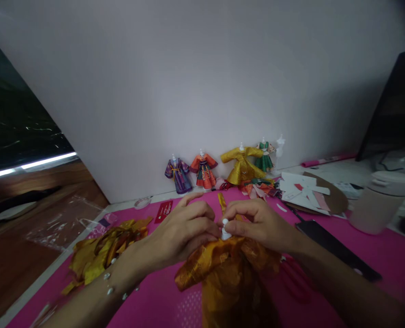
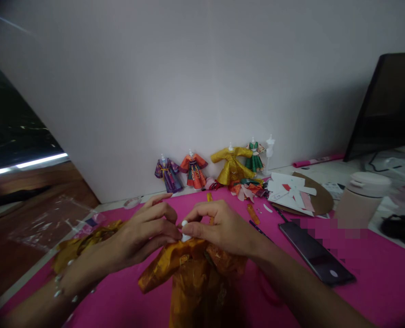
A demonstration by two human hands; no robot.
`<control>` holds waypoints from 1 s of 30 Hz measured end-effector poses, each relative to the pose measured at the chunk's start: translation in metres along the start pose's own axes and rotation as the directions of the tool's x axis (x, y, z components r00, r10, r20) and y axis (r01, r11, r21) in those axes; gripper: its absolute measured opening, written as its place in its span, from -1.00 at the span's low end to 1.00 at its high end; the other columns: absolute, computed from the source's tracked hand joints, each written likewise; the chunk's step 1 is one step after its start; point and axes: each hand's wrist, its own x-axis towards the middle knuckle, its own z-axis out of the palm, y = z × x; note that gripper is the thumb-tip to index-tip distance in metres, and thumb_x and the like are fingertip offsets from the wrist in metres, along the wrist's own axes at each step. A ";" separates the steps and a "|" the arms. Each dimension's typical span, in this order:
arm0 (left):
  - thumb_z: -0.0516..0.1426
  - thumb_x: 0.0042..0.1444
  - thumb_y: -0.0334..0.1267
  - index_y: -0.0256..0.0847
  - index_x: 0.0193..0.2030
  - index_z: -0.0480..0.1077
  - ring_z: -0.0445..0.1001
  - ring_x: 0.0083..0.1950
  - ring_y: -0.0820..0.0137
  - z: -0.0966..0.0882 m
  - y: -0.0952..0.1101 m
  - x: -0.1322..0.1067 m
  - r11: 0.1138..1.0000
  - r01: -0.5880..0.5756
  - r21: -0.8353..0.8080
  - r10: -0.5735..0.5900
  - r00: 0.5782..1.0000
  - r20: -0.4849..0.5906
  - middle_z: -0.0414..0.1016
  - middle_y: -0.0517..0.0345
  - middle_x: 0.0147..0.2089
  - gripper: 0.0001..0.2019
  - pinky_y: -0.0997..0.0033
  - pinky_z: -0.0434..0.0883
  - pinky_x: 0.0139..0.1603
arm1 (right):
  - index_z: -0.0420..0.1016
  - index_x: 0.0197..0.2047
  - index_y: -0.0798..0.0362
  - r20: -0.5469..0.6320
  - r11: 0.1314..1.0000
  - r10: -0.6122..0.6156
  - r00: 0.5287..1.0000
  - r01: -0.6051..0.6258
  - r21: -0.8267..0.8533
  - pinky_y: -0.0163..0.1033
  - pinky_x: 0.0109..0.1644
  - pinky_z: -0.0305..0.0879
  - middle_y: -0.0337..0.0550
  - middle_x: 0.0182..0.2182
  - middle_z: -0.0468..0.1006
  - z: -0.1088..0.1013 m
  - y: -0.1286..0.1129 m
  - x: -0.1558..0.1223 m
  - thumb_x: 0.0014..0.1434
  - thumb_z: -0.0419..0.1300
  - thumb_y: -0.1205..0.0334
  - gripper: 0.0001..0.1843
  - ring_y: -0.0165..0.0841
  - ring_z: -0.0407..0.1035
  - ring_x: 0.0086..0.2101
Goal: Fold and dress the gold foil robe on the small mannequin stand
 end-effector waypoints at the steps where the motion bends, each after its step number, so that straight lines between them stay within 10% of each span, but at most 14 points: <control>1: 0.06 0.38 -0.40 -0.17 -0.18 0.44 0.47 -0.12 0.39 0.000 0.000 0.000 1.000 0.004 -0.012 -0.004 1.000 0.007 0.44 0.18 -0.26 -0.85 0.07 0.13 0.40 | 0.60 -0.23 0.03 -0.004 1.000 -0.002 1.000 0.002 -0.003 -0.29 -0.20 0.32 -0.24 -0.33 0.61 0.000 -0.001 0.000 0.19 0.33 0.14 -0.85 -0.36 0.44 -0.29; 30: 0.17 0.34 -0.19 -0.21 -0.20 0.51 0.46 -0.12 0.37 0.029 0.011 -0.006 0.769 0.200 -0.607 -0.324 0.941 -0.101 0.47 0.11 -0.20 -0.84 0.35 0.41 -0.07 | 0.58 -0.30 0.05 0.011 0.979 -0.146 0.989 0.146 -0.141 -0.26 -0.17 0.27 -0.20 -0.31 0.49 -0.007 -0.005 -0.006 0.32 0.22 0.20 -0.82 -0.36 0.40 -0.28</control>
